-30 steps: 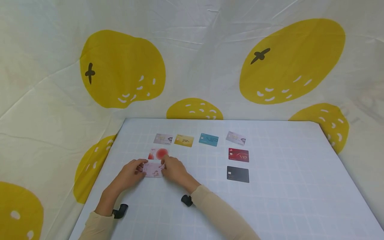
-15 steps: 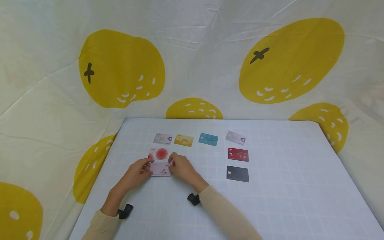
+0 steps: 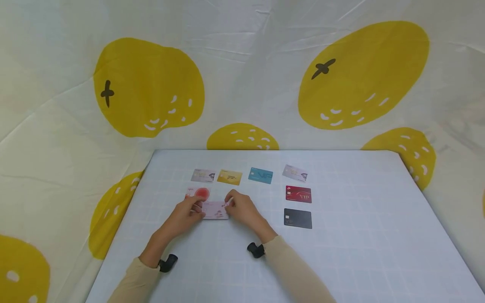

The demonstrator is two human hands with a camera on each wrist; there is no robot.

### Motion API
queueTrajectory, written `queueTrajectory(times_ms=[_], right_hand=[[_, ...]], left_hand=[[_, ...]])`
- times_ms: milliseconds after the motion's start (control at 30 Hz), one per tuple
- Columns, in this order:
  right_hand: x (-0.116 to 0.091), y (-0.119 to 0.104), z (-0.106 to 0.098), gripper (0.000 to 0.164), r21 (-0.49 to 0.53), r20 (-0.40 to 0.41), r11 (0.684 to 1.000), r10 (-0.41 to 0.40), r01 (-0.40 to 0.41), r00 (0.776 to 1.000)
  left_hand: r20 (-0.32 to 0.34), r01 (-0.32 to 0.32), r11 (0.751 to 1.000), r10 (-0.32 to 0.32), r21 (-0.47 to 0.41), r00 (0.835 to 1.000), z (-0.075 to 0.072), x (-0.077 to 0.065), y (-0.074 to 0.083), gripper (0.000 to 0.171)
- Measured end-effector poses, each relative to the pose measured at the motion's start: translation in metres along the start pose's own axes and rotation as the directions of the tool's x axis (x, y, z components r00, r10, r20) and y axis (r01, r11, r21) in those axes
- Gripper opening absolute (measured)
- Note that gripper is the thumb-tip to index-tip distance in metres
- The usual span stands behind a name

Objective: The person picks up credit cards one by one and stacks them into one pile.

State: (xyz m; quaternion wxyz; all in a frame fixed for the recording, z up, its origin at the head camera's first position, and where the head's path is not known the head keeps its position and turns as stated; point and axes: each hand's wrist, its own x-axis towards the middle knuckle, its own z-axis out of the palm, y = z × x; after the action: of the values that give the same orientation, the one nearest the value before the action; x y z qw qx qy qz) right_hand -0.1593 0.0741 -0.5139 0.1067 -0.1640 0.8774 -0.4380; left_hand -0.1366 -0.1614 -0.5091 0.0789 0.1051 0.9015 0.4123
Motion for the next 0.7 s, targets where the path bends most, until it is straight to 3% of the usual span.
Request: queueTrajectory(times_ms=[367, 533, 700], right_hand=[[-0.012, 0.025, -0.023, 0.017, 0.024, -0.055, 0.997, 0.070, -0.068, 0.996], [-0.017, 0.032, -0.037, 0.017, 0.028, -0.079, 0.994, 0.107, -0.105, 0.991], [-0.022, 0.035, -0.050, 0.018, 0.030, -0.080, 0.990, 0.140, -0.138, 0.987]], left_hand=[[0.097, -0.041, 0.999, 0.042, -0.003, 0.994, 0.020, 0.016, 0.019, 0.038], [0.123, -0.093, 0.994, 0.085, 0.056, 0.989, 0.029, 0.027, 0.032, 0.038], [0.145, -0.094, 0.987, 0.076, 0.128, 0.987, 0.039, 0.039, 0.042, 0.037]])
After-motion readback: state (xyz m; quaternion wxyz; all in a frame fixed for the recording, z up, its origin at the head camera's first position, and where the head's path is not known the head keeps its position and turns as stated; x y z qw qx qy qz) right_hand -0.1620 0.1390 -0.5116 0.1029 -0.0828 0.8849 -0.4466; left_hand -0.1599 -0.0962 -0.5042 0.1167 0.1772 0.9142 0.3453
